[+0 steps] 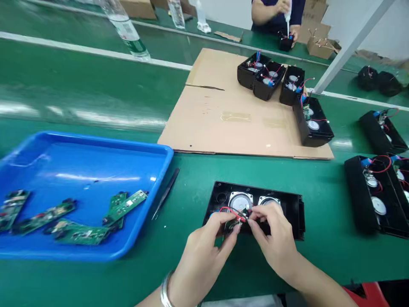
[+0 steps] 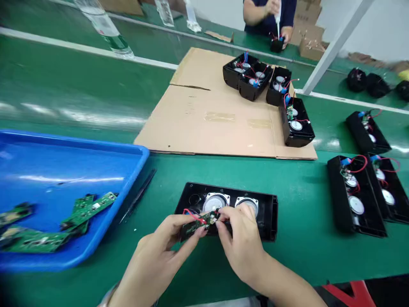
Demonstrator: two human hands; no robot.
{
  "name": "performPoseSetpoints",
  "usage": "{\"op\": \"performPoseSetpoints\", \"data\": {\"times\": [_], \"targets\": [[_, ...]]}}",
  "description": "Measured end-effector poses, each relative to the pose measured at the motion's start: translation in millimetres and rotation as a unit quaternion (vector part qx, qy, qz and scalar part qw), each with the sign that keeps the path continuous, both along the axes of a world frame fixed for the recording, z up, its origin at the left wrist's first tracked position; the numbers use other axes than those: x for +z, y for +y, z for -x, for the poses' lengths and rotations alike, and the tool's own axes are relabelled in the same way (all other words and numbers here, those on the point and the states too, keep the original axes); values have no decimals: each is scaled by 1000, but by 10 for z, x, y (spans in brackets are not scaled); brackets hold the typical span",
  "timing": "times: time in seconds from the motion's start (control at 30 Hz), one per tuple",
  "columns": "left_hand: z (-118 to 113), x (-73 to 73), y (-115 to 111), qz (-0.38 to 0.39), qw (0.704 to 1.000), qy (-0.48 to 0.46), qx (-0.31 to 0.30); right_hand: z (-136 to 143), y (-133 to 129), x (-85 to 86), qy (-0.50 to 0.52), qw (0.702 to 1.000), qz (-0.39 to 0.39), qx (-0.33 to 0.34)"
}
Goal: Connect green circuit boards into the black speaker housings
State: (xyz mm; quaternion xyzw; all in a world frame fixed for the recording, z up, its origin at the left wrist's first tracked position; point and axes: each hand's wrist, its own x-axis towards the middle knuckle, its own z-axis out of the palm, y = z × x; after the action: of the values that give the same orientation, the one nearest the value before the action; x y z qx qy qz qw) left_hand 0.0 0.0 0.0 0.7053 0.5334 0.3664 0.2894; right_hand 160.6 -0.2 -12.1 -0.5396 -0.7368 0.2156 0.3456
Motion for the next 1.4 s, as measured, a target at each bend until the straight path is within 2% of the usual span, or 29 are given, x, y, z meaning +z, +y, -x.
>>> {"op": "performPoseSetpoints", "data": {"times": [0.23,0.47,0.53,0.67,0.73,0.83,0.93,1.03,1.13,1.27,1.4], "targets": [[17,60,28,-30,998,-23,-52,12,2,-13,23,1000,-17,-4],[14,76,78,-13,996,-41,-76,13,27,20,14,1000,3,11],[22,88,69,7,998,-33,-57,6,43,45,7,999,28,16],[58,115,30,51,998,-27,6,-3,120,122,34,995,87,-20],[69,124,19,55,998,-32,22,-10,169,156,50,991,124,-8],[57,113,21,36,998,-22,35,-57,217,188,69,986,154,9],[12,77,31,-25,998,15,59,-154,206,201,86,982,170,-18],[-59,42,47,-105,988,65,98,-221,152,188,46,990,130,-29],[-142,32,73,-143,980,90,102,-193,94,137,-50,997,49,24],[-215,54,108,-104,989,65,81,-115,63,42,-127,990,-27,58],[-215,56,116,-55,995,39,73,-113,73,6,-112,991,-52,43]]}}
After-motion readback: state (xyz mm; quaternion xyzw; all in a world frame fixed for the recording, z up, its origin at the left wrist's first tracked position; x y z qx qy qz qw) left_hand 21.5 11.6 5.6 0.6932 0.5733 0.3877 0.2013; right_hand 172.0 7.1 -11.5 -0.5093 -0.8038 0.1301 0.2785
